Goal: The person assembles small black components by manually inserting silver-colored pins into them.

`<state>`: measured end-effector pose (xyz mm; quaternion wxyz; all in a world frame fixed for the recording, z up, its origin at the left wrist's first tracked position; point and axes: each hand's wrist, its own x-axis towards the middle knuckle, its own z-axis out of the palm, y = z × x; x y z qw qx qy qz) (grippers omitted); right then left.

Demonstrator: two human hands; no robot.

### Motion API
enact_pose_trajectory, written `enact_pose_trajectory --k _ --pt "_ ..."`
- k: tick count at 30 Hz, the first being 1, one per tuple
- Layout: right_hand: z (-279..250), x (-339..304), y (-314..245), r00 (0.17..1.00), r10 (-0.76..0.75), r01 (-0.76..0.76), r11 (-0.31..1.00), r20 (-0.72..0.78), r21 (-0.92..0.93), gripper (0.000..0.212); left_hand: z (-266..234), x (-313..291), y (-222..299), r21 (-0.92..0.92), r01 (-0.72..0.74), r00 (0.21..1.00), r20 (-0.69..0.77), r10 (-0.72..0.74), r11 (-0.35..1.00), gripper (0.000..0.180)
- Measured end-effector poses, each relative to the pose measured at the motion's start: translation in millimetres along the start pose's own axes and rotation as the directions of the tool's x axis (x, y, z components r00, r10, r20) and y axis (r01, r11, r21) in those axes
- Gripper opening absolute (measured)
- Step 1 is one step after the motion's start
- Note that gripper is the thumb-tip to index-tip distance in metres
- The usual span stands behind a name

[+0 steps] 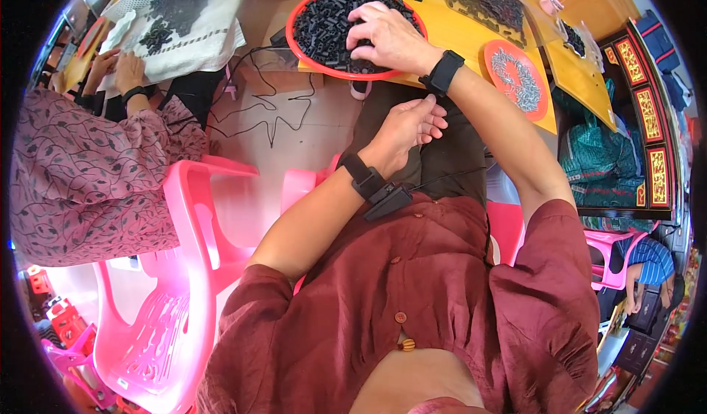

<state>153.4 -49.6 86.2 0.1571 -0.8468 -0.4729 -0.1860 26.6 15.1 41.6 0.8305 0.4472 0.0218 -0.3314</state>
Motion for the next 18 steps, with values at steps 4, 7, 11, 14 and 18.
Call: enact_pose_trajectory --k 4,7,11,14,18 --pt "-7 0 10 0.992 0.119 -0.121 0.989 -0.035 -0.079 0.009 0 1 0 0.029 -0.008 1.000 0.027 0.008 1.000 0.027" --pt "-11 0 8 0.991 0.133 -0.134 0.989 -0.022 -0.056 0.009 -2 1 -1 0.033 -0.032 0.999 0.035 0.030 0.999 0.024" --pt "-12 -3 6 0.998 -0.045 0.043 0.997 0.034 0.060 0.011 -1 2 -1 0.047 -0.026 0.999 0.033 0.024 0.999 0.021" --pt "-3 -4 4 0.994 -0.013 0.014 1.000 0.108 -0.013 0.013 -3 3 -3 0.063 -0.031 0.999 0.039 0.028 0.998 0.019" --pt "-2 -1 8 0.998 0.008 -0.006 0.999 0.057 -0.033 0.015 -3 2 -2 0.065 -0.030 0.999 0.025 0.028 0.997 0.020"
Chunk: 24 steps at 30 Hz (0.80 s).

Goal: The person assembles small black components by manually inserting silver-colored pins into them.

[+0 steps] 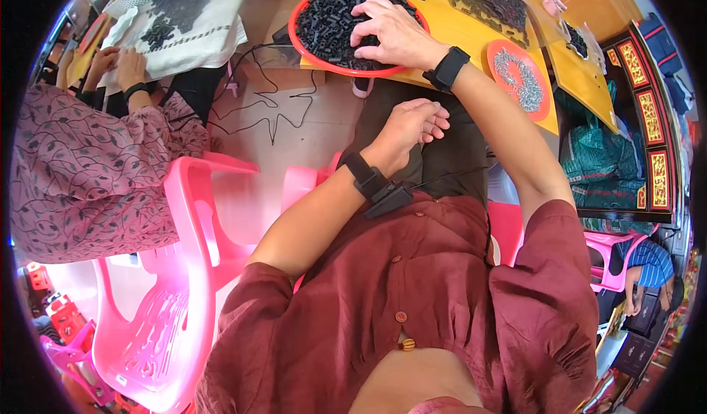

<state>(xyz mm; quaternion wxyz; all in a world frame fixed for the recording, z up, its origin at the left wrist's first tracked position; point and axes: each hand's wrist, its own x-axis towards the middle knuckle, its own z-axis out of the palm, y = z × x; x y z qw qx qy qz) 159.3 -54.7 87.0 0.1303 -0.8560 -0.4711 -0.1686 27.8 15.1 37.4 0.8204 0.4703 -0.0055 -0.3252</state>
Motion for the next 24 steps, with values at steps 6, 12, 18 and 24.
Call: enact_pose_trajectory --k 6,12,18,24 --pt "2 0 8 0.993 0.070 -0.069 0.997 -0.095 0.021 0.013 1 -1 1 -0.003 -0.009 1.000 -0.001 0.009 1.000 0.020" --pt "-3 1 10 0.980 0.180 -0.180 0.984 -0.083 0.004 0.013 0 0 1 -0.010 -0.008 1.000 -0.001 0.008 1.000 0.020" --pt "-8 -6 4 0.982 0.147 -0.141 0.988 -0.118 0.059 0.012 -2 2 -4 -0.065 -0.078 0.991 -0.112 0.071 0.995 0.017" --pt "-14 -15 1 0.989 0.140 -0.135 0.987 -0.050 0.090 0.012 -8 6 1 -0.114 -0.447 0.750 -0.589 0.302 0.887 0.018"
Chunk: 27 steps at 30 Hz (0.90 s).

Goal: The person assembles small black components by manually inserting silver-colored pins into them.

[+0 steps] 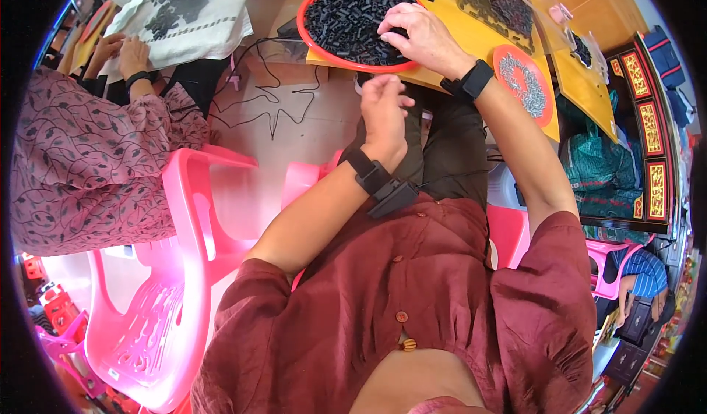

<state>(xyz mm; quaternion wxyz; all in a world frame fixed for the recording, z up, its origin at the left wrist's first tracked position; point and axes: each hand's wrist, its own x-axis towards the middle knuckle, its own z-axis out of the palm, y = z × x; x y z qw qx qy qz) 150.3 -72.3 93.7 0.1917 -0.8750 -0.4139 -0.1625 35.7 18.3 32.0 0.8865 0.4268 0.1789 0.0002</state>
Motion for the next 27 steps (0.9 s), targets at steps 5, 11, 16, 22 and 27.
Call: enact_pose_trajectory --k 5,11,16,22,27 --pt "0 11 -5 0.996 -0.063 0.063 0.998 -0.063 0.000 0.017 -2 13 13 -0.050 -0.091 0.984 -0.159 0.082 0.995 0.017" --pt "27 51 -27 0.975 -0.223 0.223 0.974 -0.003 -0.033 0.020 -8 20 12 -0.094 -0.037 0.992 -0.125 0.025 0.995 0.014" --pt "39 52 -27 0.971 -0.198 0.205 0.978 0.134 -0.047 0.015 -7 19 15 -0.094 -0.029 0.992 -0.126 0.017 0.995 0.013" --pt "23 42 -9 0.964 -0.214 0.237 0.960 0.157 -0.149 0.012 -5 17 17 -0.134 -0.017 0.992 -0.129 0.000 0.991 0.013" --pt "17 33 10 0.974 -0.210 0.222 0.952 0.081 -0.209 0.013 -6 18 14 -0.116 -0.024 0.992 -0.126 0.010 0.993 0.013"
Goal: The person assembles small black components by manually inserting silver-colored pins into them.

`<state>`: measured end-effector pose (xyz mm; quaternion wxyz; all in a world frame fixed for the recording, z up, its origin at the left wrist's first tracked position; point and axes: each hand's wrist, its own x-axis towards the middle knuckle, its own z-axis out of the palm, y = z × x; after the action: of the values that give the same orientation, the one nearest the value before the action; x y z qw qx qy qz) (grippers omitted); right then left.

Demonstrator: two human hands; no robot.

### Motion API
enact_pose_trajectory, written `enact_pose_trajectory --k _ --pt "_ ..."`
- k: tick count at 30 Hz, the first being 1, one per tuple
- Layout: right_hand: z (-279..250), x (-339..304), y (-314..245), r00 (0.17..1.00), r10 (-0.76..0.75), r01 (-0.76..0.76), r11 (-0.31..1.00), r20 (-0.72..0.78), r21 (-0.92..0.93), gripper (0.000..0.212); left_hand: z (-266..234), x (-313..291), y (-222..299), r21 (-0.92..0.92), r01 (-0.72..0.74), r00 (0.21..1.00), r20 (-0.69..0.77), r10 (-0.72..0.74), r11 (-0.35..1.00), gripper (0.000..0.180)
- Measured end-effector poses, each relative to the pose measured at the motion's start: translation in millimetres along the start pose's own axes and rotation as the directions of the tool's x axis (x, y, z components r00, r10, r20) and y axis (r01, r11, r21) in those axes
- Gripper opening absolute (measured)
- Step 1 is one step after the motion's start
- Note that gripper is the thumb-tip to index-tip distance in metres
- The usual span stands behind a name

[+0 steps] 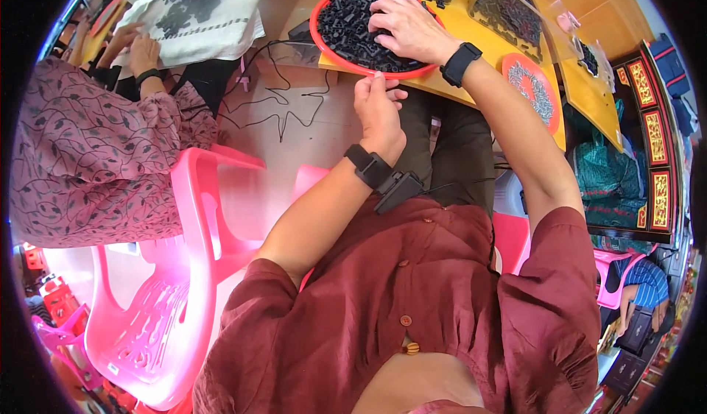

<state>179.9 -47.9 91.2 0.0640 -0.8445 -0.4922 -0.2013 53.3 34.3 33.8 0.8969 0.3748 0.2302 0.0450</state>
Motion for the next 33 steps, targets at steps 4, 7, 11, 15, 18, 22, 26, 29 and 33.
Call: enact_pose_trajectory --k 4,7,11,15,18,22,26,29,33 --pt "1 -2 4 0.993 0.041 -0.042 0.999 -0.110 -0.009 0.011 -1 -1 0 0.013 0.001 1.000 0.011 -0.001 1.000 0.013" --pt "-3 -3 -1 0.984 0.141 -0.139 0.990 -0.106 0.031 0.012 0 -4 0 0.003 0.004 1.000 0.009 -0.004 1.000 0.014" --pt "-8 0 -17 0.978 0.191 -0.184 0.979 -0.087 0.090 0.019 2 -9 -2 -0.006 0.014 1.000 -0.003 -0.014 1.000 0.015" --pt "-5 7 -36 0.997 0.032 -0.019 0.985 -0.077 0.169 0.017 -1 -7 -4 -0.015 0.006 1.000 0.007 -0.006 1.000 0.016" --pt "6 11 -40 1.000 0.009 -0.006 0.993 -0.026 0.115 0.016 0 -7 -4 -0.001 -0.002 1.000 0.014 0.002 1.000 0.016" --pt "8 9 -27 0.998 0.038 -0.037 0.999 -0.039 0.034 0.013 0 -8 -5 0.003 0.015 1.000 0.019 -0.015 1.000 0.015" --pt "5 12 -28 0.996 0.062 -0.060 0.997 -0.065 0.044 0.010 -3 -7 -4 0.000 0.015 1.000 0.013 -0.015 1.000 0.015" --pt "6 7 -18 0.993 0.089 -0.094 0.994 -0.080 -0.054 0.009 -1 -7 -5 0.008 0.017 1.000 0.017 -0.017 1.000 0.015" --pt "7 0 -13 0.986 0.153 -0.150 0.988 -0.069 0.039 0.008 -1 -9 -4 0.014 0.016 1.000 0.016 -0.016 1.000 0.015"
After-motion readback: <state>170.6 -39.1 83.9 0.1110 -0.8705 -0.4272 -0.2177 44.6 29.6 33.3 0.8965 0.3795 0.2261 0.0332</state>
